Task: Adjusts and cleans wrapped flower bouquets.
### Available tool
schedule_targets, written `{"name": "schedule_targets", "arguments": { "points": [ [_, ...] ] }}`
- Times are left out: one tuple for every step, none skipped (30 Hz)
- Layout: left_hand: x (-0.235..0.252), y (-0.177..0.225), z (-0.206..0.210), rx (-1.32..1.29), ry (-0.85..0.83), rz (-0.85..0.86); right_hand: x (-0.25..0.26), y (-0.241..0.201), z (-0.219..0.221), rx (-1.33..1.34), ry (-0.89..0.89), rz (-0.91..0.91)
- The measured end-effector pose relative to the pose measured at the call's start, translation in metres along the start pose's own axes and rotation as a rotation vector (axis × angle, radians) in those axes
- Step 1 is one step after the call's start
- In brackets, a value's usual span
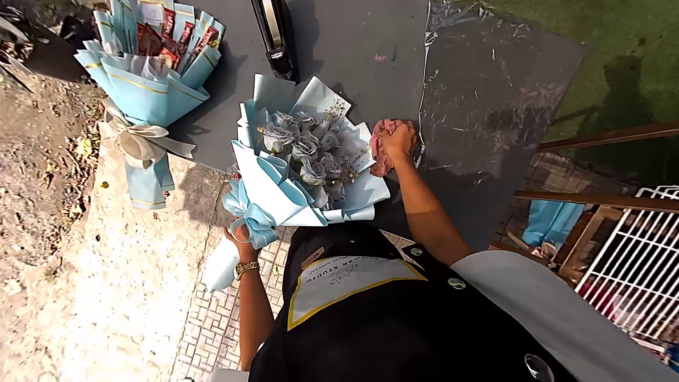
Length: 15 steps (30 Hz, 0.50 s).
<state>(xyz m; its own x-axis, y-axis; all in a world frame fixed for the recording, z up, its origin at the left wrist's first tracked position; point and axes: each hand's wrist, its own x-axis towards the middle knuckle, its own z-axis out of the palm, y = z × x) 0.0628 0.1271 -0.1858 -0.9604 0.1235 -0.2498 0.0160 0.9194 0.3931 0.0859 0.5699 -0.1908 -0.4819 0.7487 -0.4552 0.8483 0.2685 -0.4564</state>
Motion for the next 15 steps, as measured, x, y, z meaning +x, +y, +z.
{"name": "schedule_targets", "arguments": {
  "points": [
    [0.001, 0.0, 0.0, -0.001, 0.0, 0.0, 0.003, 0.003, -0.008, 0.042, 0.064, 0.025],
    [0.001, 0.0, 0.001, -0.004, -0.002, 0.003, 0.003, 0.002, -0.016, 0.098, 0.111, 0.035],
    [0.002, 0.0, 0.001, -0.005, -0.003, 0.004, 0.0, -0.002, -0.022, 0.157, 0.139, 0.019],
    [0.002, 0.0, 0.002, -0.006, -0.003, 0.0, -0.006, -0.008, -0.026, 0.201, 0.127, -0.024],
    [0.002, -0.001, 0.002, -0.005, 0.0, -0.002, -0.013, -0.015, -0.028, 0.212, 0.067, -0.085],
    [0.002, -0.003, 0.002, -0.003, -0.002, -0.003, -0.019, -0.023, -0.025, 0.175, -0.029, -0.147],
    [0.002, -0.004, 0.002, 0.005, -0.008, -0.003, -0.021, -0.029, -0.018, 0.097, -0.126, -0.196],
    [0.002, -0.005, 0.002, 0.013, -0.02, -0.003, -0.02, -0.032, -0.008, 0.007, -0.206, -0.219],
    [0.002, -0.004, 0.0, 0.029, -0.037, -0.006, -0.016, -0.033, 0.002, -0.075, -0.257, -0.211],
    [0.002, -0.002, -0.001, 0.047, -0.056, -0.009, -0.01, -0.031, 0.01, -0.128, -0.264, -0.192],
    [0.002, 0.0, -0.001, 0.057, -0.067, -0.017, -0.003, -0.028, 0.014, -0.134, -0.235, -0.165],
    [0.002, -0.001, -0.001, 0.066, -0.072, -0.03, 0.001, -0.027, 0.015, -0.121, -0.184, -0.14],
    [0.003, -0.004, 0.0, 0.052, -0.068, -0.045, 0.005, -0.027, 0.012, -0.101, -0.122, -0.121],
    [0.003, -0.007, 0.002, 0.01, -0.058, -0.065, 0.008, -0.025, 0.006, -0.065, -0.058, -0.096],
    [0.002, -0.011, 0.006, -0.047, -0.037, -0.086, 0.012, -0.022, -0.001, -0.008, 0.005, -0.064]
  ]
}}
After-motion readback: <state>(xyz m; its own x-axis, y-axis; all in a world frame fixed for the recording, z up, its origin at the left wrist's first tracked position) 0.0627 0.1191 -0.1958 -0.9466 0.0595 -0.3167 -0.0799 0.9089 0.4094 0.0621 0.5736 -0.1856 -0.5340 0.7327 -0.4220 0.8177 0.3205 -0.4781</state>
